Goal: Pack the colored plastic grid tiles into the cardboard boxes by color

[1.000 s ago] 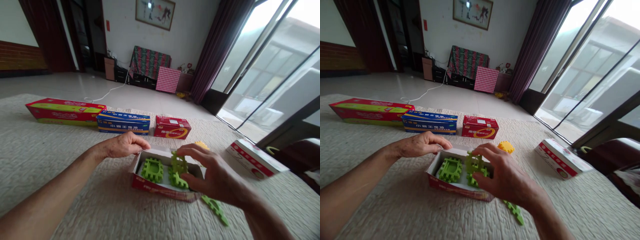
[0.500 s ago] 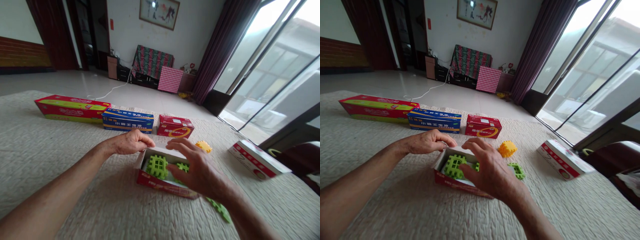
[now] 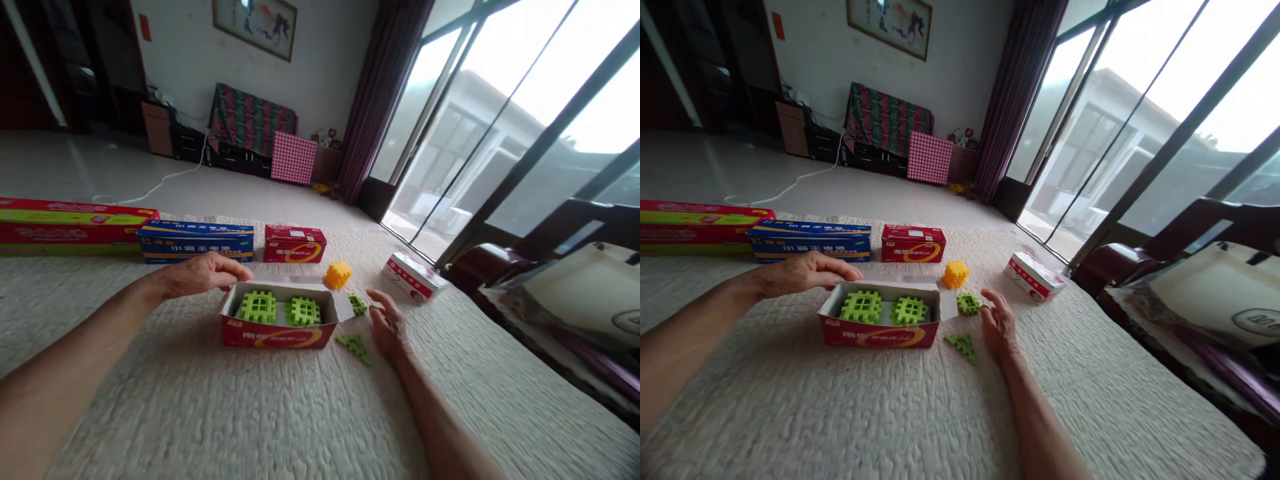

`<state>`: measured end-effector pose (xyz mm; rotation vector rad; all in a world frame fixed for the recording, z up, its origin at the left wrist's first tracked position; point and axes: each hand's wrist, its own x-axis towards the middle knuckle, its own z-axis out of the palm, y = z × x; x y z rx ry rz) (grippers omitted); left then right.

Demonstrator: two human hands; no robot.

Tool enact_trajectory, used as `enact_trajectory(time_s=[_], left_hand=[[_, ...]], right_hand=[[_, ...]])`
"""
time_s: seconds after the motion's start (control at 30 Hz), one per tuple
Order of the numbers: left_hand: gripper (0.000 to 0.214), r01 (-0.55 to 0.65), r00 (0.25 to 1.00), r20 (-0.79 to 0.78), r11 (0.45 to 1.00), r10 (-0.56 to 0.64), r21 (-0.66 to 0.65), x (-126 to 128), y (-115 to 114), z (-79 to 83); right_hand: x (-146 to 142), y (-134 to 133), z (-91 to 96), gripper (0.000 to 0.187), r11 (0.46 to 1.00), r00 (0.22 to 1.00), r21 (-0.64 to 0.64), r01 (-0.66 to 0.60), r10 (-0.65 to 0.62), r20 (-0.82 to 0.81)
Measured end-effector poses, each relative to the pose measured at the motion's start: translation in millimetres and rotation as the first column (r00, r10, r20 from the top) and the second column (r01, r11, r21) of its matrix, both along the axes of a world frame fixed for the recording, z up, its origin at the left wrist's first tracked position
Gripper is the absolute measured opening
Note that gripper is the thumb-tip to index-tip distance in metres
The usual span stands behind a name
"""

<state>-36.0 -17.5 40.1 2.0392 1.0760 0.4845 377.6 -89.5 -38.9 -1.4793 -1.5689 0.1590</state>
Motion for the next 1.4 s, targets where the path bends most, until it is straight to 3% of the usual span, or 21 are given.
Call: enact_trajectory(time_s=[0.2, 0.43, 0.63, 0.87, 1.4], left_hand=[[0.034, -0.013, 1.000, -0.025, 0.999, 0.014, 0.040, 2, -4, 4.6], [0.035, -0.022, 0.998, -0.059, 0.998, 0.025, 0.057, 6, -8, 9.4], [0.044, -0.068, 0.993, -0.097, 0.997, 0.070, 0.023, 10, -11, 13.3], [0.038, 0.050, 0.989, -0.144, 0.990, -0.032, 0.128, 6, -1, 4.7], [0.029, 0.094, 0.988, -0.136, 0.990, -0.079, 0.105, 16, -6, 2.6]], right_hand=[[-4, 1, -2.5, 0.050, 0.979, 0.954, -0.095, -0.182, 0.199, 0.225], [-11, 7, -0.7, 0.051, 0.948, 0.876, -0.094, -0.306, 0.318, 0.362], [-12, 11, -6.1, 0.048, 0.944, 0.866, -0.109, -0.311, 0.329, 0.377], [-10, 11, -7.8, 0.040, 0.949, 0.886, -0.125, -0.288, 0.314, 0.343], [-8, 13, -7.8, 0.034, 0.963, 0.930, -0.075, -0.258, 0.268, 0.253]])
